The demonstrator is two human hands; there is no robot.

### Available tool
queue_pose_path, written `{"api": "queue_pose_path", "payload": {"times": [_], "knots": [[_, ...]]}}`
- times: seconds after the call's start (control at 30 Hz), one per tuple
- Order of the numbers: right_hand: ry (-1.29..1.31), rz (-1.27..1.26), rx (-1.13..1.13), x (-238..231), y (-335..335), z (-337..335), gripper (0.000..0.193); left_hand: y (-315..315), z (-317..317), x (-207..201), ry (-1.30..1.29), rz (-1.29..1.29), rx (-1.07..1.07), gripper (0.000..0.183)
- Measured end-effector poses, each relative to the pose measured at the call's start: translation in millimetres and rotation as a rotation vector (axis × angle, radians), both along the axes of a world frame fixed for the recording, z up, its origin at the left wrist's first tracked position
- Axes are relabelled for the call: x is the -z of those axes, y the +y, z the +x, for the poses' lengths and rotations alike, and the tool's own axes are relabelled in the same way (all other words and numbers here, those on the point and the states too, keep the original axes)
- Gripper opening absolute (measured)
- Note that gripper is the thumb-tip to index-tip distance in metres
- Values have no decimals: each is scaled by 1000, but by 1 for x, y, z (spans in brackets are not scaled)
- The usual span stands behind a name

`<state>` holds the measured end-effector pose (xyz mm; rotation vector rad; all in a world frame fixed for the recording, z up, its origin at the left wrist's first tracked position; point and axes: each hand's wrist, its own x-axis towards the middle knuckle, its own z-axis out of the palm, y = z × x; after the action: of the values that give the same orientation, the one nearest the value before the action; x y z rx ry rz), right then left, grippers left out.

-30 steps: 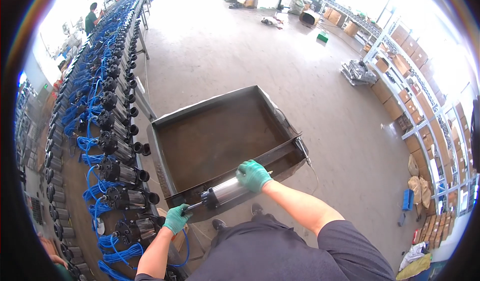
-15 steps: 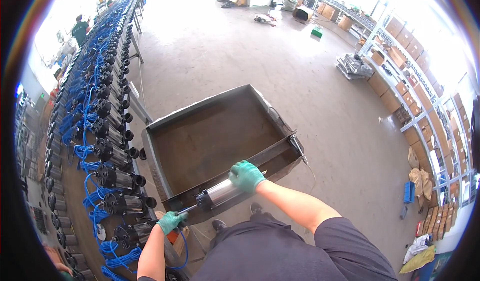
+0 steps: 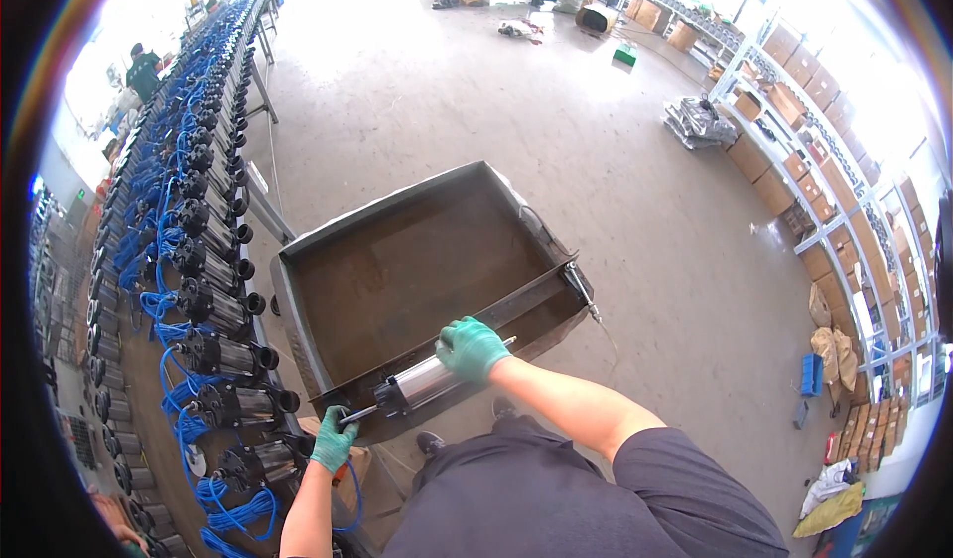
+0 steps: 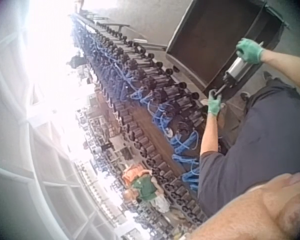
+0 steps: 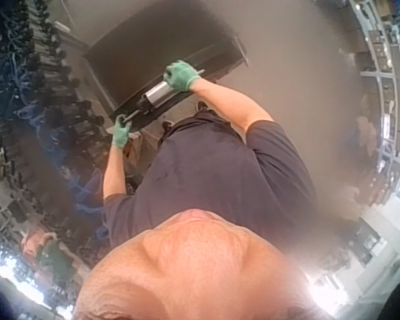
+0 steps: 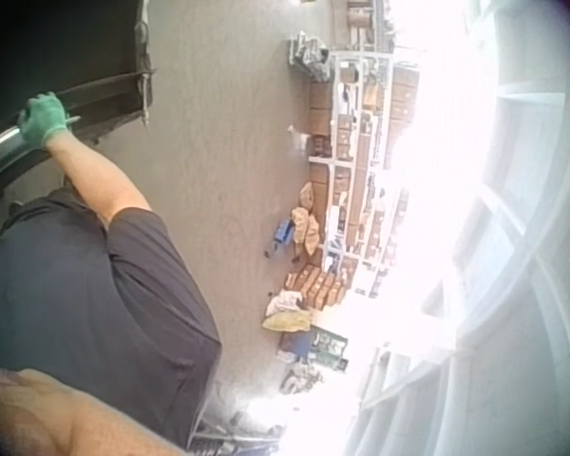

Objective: The person tests water pumps by placing a pump cylinder into a tank of water and then returning it to a rack of other pumps.

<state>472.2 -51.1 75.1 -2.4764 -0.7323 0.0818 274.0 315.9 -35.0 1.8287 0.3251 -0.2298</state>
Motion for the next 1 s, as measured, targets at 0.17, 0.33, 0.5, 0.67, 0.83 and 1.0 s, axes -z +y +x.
{"api": "queue_pose_path", "payload": {"times": [0.17,0.33,0.5,0.67,0.83,1.0], "knots": [[150,217,32,-1,-14,0,28,-2,-2,-1,54,-39,-96,48],[-107,308,543,23,-118,31,28,-16,-38,-11,-119,174,-454,48],[26,-14,993,124,-278,47,48,-52,-73,-12,-48,194,-562,45],[1126,447,852,89,-269,74,31,-94,-78,-24,-179,151,-593,49],[1203,817,469,5,-199,18,16,-157,-15,-112,-286,101,-424,48],[870,578,12,-26,-74,-60,20,-208,42,-173,-416,-25,-303,62]]}}
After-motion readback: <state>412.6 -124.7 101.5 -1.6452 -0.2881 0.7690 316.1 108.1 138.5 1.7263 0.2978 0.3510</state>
